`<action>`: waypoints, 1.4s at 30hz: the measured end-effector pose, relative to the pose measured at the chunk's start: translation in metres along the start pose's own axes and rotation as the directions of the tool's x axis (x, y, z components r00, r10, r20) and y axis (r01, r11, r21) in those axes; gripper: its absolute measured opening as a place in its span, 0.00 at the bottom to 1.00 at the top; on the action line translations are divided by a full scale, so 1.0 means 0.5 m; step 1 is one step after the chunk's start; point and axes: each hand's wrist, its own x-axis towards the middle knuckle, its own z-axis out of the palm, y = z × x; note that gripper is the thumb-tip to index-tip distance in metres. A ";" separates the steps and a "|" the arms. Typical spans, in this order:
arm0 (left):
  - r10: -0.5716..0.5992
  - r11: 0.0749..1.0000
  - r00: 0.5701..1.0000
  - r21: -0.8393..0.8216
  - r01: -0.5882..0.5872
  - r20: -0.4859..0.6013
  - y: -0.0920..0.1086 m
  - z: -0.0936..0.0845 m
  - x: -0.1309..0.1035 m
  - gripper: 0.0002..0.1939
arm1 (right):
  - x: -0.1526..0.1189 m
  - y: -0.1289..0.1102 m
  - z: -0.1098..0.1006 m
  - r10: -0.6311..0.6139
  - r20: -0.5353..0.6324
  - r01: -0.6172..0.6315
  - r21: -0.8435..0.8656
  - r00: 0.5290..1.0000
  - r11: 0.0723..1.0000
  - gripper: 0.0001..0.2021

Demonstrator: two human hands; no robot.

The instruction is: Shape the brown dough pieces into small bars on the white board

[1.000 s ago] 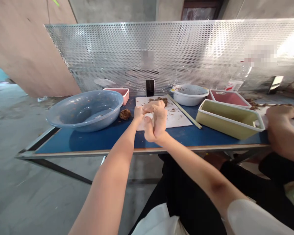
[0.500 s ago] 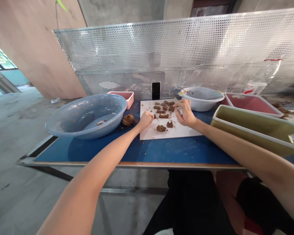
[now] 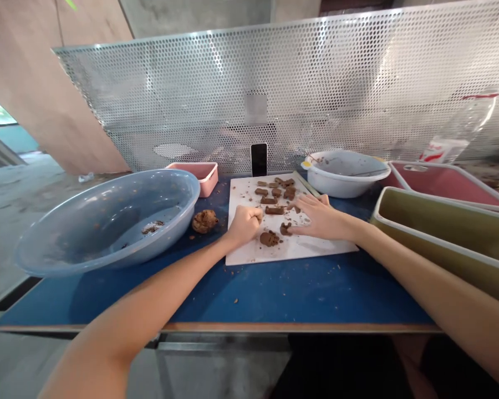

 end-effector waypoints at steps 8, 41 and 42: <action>0.041 0.993 0.998 0.109 -0.047 0.056 0.012 -0.009 -0.014 0.06 | 0.002 0.001 0.020 -0.006 0.102 0.001 0.052 0.995 0.999 0.23; -0.050 0.993 0.998 0.111 0.045 0.044 0.020 -0.006 -0.001 0.07 | 0.008 -0.009 0.041 0.062 0.057 -0.070 0.144 0.996 0.987 0.14; -0.046 0.992 0.997 0.121 0.040 0.055 0.019 -0.006 -0.001 0.07 | 0.009 -0.010 0.041 0.064 0.059 -0.072 0.142 0.996 0.987 0.13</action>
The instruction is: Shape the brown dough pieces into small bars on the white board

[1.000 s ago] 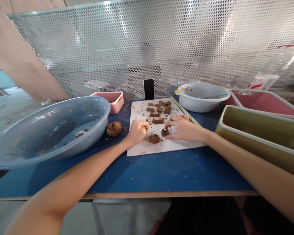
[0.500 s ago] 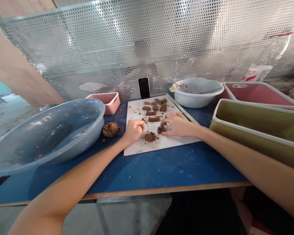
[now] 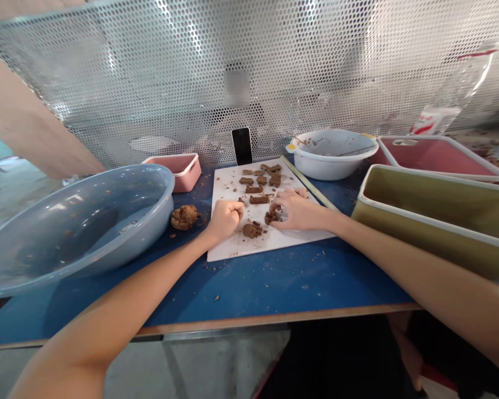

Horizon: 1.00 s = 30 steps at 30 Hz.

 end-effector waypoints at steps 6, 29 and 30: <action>0.002 0.997 0.998 0.076 -0.007 0.063 -0.007 0.000 0.004 0.07 | 0.001 0.000 -0.002 -0.004 -0.004 0.004 0.016 1.000 1.000 0.12; -0.162 0.946 0.968 0.308 0.097 0.192 -0.009 0.012 0.017 0.09 | 0.002 0.004 -0.008 -0.021 0.031 0.018 0.082 0.999 0.996 0.12; -0.162 0.947 0.968 0.307 0.097 0.193 -0.009 0.012 0.017 0.09 | 0.001 0.004 -0.008 -0.019 0.030 0.017 0.077 0.999 0.997 0.13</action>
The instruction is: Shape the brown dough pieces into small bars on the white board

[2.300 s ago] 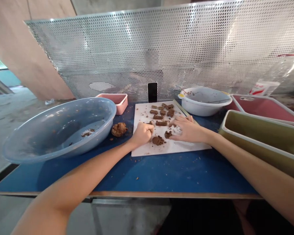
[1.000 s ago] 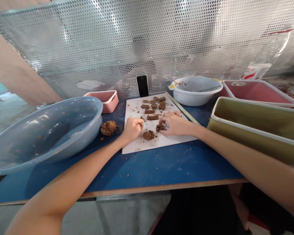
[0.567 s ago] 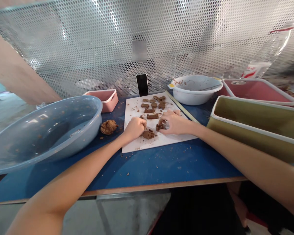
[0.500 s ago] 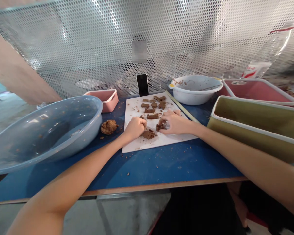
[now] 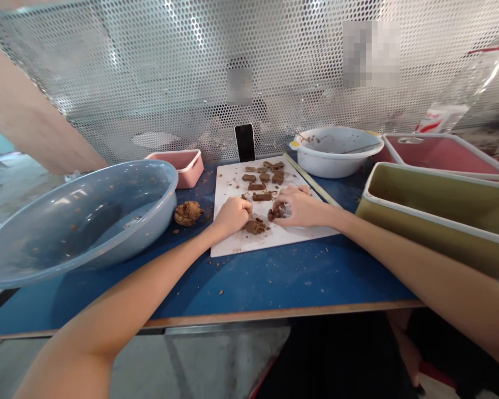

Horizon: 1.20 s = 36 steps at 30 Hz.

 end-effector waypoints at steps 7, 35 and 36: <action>-0.001 1.000 1.000 0.026 0.001 0.006 0.003 -0.002 0.000 0.10 | -0.002 -0.008 0.003 0.046 -0.003 -0.046 -0.030 0.999 0.998 0.15; 0.020 0.996 1.000 0.082 -0.021 0.012 0.005 -0.002 0.001 0.11 | 0.001 -0.014 0.012 0.147 -0.047 -0.146 0.014 0.988 0.989 0.15; 0.017 0.997 1.000 0.082 -0.018 0.014 0.005 -0.002 0.001 0.11 | 0.000 -0.014 0.012 0.148 -0.046 -0.147 0.016 0.988 0.989 0.15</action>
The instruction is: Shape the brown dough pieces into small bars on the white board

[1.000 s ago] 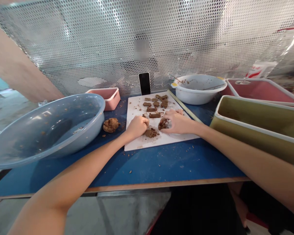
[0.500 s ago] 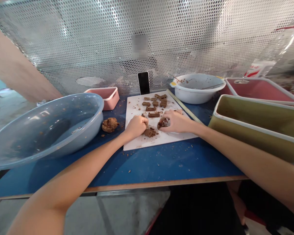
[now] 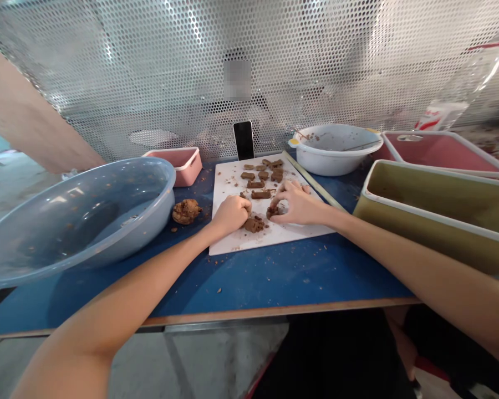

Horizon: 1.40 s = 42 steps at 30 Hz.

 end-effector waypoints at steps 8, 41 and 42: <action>-0.013 1.000 1.000 0.010 0.013 0.002 0.001 0.000 0.000 0.10 | 0.000 -0.003 -0.006 0.003 0.016 -0.003 0.013 1.000 1.000 0.15; 0.005 1.000 1.000 0.025 -0.005 0.015 0.001 0.000 -0.001 0.10 | 0.000 -0.002 -0.008 -0.020 0.030 0.020 0.012 0.999 1.000 0.13; 0.004 1.000 1.000 0.027 -0.004 0.015 0.002 0.000 -0.001 0.10 | 0.000 -0.002 -0.008 -0.017 0.030 0.016 0.015 0.999 1.000 0.13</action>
